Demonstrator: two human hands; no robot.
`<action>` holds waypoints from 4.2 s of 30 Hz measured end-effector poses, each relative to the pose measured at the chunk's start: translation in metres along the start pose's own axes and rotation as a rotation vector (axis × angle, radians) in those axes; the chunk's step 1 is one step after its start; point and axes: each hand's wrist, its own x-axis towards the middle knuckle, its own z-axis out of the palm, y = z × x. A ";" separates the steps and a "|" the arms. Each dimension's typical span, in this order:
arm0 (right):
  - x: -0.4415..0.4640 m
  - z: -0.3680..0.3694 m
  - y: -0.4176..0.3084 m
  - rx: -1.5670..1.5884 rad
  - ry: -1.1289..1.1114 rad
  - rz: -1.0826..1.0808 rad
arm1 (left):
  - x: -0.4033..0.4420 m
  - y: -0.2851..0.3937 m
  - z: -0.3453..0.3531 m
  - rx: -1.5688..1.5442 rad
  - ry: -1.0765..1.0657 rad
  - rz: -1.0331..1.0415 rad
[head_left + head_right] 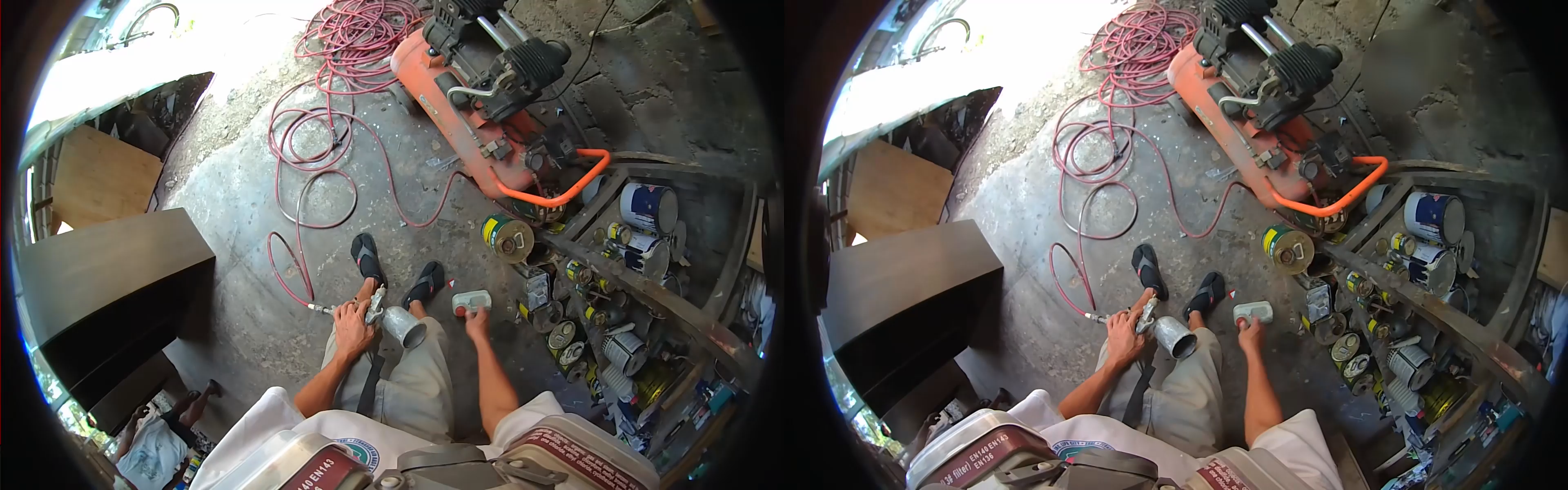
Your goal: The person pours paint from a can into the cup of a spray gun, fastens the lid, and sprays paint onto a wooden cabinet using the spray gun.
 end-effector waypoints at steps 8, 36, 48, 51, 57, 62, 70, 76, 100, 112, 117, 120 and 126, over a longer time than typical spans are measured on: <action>-0.104 0.003 0.008 0.175 -0.229 0.013 | -0.010 -0.003 -0.026 -0.128 0.085 -0.002; -0.135 -0.153 0.085 0.532 -0.230 0.103 | -0.091 0.006 -0.077 -0.364 0.095 -0.348; -0.126 -0.241 0.020 0.656 -0.158 0.121 | -0.072 0.004 -0.091 -0.269 -0.114 -0.265; -0.113 -0.253 0.004 0.706 -0.148 0.082 | -0.074 0.001 -0.085 -0.287 -0.130 -0.271; -0.115 -0.254 -0.026 0.647 -0.156 -0.012 | -0.078 -0.011 -0.080 -0.290 -0.123 -0.287; -0.109 -0.225 -0.012 0.571 -0.192 0.020 | -0.076 -0.023 -0.067 -0.329 -0.066 -0.308; -0.142 -0.225 -0.019 0.524 -0.113 0.069 | -0.060 -0.055 -0.061 -0.353 -0.054 -0.140; -0.149 -0.212 -0.015 0.596 -0.073 0.071 | -0.048 -0.071 -0.058 -0.311 -0.083 -0.081; -0.163 -0.232 -0.020 0.575 -0.114 0.119 | -0.057 -0.044 -0.073 -0.306 -0.073 -0.089; -0.177 -0.226 -0.031 0.554 -0.121 0.132 | -0.057 -0.049 -0.080 -0.335 -0.123 -0.129; -0.183 -0.226 -0.033 0.546 -0.118 0.157 | -0.058 -0.051 -0.079 -0.376 -0.117 -0.106; -0.181 -0.220 -0.026 0.559 -0.124 0.141 | -0.058 -0.048 -0.076 -0.367 -0.106 -0.119; -0.183 -0.212 -0.029 0.574 -0.151 0.134 | -0.059 -0.052 -0.075 -0.365 -0.089 -0.120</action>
